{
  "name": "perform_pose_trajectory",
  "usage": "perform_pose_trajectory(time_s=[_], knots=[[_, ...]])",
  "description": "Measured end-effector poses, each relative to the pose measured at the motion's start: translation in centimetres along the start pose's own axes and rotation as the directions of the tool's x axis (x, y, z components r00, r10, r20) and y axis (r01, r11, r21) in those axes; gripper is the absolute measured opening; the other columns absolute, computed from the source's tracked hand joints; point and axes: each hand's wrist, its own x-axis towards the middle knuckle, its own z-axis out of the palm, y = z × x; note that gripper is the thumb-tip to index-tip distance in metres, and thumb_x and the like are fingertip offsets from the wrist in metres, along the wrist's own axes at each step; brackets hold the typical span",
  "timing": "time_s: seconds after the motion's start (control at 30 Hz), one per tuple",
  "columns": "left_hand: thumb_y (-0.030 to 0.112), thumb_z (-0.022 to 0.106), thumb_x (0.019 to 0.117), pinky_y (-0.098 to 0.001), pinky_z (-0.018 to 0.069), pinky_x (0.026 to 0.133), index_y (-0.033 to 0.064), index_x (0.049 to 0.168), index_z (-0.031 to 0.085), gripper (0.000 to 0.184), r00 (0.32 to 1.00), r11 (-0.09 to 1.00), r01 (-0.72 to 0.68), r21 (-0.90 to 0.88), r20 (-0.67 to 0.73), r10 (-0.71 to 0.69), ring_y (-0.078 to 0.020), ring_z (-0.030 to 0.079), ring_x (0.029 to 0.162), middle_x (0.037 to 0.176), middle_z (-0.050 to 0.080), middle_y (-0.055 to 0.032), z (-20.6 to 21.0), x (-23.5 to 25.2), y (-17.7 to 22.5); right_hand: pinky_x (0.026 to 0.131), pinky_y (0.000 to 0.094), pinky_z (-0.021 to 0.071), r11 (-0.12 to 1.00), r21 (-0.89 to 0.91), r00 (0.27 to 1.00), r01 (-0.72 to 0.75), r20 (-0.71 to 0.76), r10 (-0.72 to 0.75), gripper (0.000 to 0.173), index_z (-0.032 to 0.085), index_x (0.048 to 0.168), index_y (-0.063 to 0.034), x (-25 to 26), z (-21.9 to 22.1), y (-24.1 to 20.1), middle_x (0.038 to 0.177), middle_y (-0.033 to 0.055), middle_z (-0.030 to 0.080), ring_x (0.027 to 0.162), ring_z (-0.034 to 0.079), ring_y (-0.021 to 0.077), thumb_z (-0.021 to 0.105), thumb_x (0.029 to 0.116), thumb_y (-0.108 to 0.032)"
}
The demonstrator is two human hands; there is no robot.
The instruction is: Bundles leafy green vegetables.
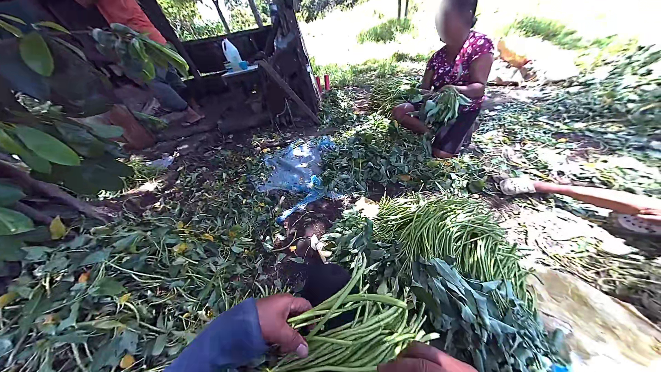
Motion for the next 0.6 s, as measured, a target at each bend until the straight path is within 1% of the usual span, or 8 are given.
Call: perform_pose_trajectory(time_s=[0.1,0.17,0.23,0.3,0.37,0.43,0.53,0.6], knots=[[0.032,0.083,0.0826,-0.0291,0.0589,0.068,0.009,0.113,0.068,0.041,0.991,0.985,-0.094,-0.145,0.083,0.107,-0.0086,0.067,0.07,0.088,0.071,0.0001,-0.6,0.3,-0.6,0.11,0.0426,0.0504,0.948,-0.256,0.978,0.19,-0.038,-0.207,0.03,0.068,0.127,-0.0011,3.4,3.2,0.8,0.132,0.0204,0.066,0.127,0.062,0.0297,0.063,0.1005,-0.013],[0.03,0.081,0.0854,-0.0294,0.06,0.07,0.0099,0.114,0.068,0.037,0.982,0.973,-0.116,-0.198,0.127,0.142,-0.0095,0.069,0.073,0.091,0.072,-0.0001,-0.9,0.2,-0.9,0.117,0.0448,0.0427,0.832,-0.5,0.961,0.241,0.004,-0.276,0.03,0.068,0.13,-0.0083,4.7,5.6,2.9,0.143,0.013,0.062,0.139,0.053,0.0303,0.057,0.1033,-0.014],[0.023,0.076,0.0884,-0.0332,0.0618,0.071,0.0086,0.116,0.066,0.032,0.986,0.967,-0.088,-0.237,0.118,0.119,-0.0133,0.07,0.075,0.095,0.072,-0.0036,-1.0,0.1,-0.9,0.114,0.0447,0.0436,0.674,-0.7,0.952,0.234,0.026,-0.304,0.029,0.069,0.128,-0.016,5.2,7.3,4.8,0.144,0.0058,0.062,0.139,0.053,0.0271,0.056,0.1028,-0.012],[0.02,0.073,0.0916,-0.0351,0.0619,0.07,0.0064,0.12,0.063,0.032,0.996,0.974,-0.05,-0.22,0.063,0.065,-0.0148,0.07,0.075,0.098,0.072,-0.0061,-0.9,-0.2,-0.5,0.11,0.0424,0.0465,0.593,-0.772,0.946,0.229,0.034,-0.322,0.029,0.07,0.126,-0.0176,5.1,8.1,5.4,0.14,0.0033,0.065,0.133,0.057,0.0245,0.055,0.1024,-0.011],[0.02,0.068,0.095,-0.0337,0.0606,0.072,0.0052,0.123,0.06,0.033,0.998,0.979,-0.041,-0.201,0.041,0.05,-0.0144,0.07,0.079,0.106,0.072,-0.0073,-0.9,-0.3,-0.2,0.106,0.0387,0.0499,0.602,-0.758,0.944,0.252,0.056,-0.325,0.027,0.071,0.123,-0.0145,4.8,8.6,5.7,0.132,0.0029,0.069,0.126,0.062,0.0227,0.055,0.1024,-0.01],[0.018,0.063,0.0972,-0.0319,0.0592,0.072,0.0049,0.124,0.057,0.031,0.998,0.976,-0.056,-0.209,0.024,0.062,-0.0139,0.071,0.083,0.108,0.074,-0.0072,-0.9,-0.2,-0.3,0.104,0.0387,0.0525,0.667,-0.701,0.957,0.252,0.079,-0.279,0.025,0.071,0.123,-0.011,4.7,9.1,6.5,0.126,0.0059,0.07,0.122,0.065,0.0241,0.057,0.1024,-0.012],[0.017,0.071,0.0918,-0.0333,0.0607,0.07,0.0039,0.121,0.056,0.035,0.998,0.973,-0.046,-0.228,-0.058,0.034,-0.0149,0.07,0.078,0.099,0.071,-0.0064,-0.5,0.1,-0.2,0.109,0.0441,0.0491,0.693,-0.695,0.978,0.194,0.078,-0.195,0.034,0.068,0.13,-0.0126,4.7,9.5,7.2,0.137,0.009,0.066,0.129,0.061,0.0272,0.064,0.1006,-0.028],[0.019,0.077,0.0864,-0.0343,0.0617,0.066,0.0048,0.118,0.057,0.04,0.995,0.967,-0.048,-0.25,-0.101,0.023,-0.0157,0.07,0.072,0.094,0.07,-0.006,0.2,0.2,-0.3,0.098,0.0443,0.0552,0.679,-0.715,0.979,0.166,0.034,-0.203,0.033,0.068,0.129,-0.0175,4.7,9.7,6.8,0.127,0.0092,0.069,0.116,0.067,0.027,0.067,0.0985,-0.03]])
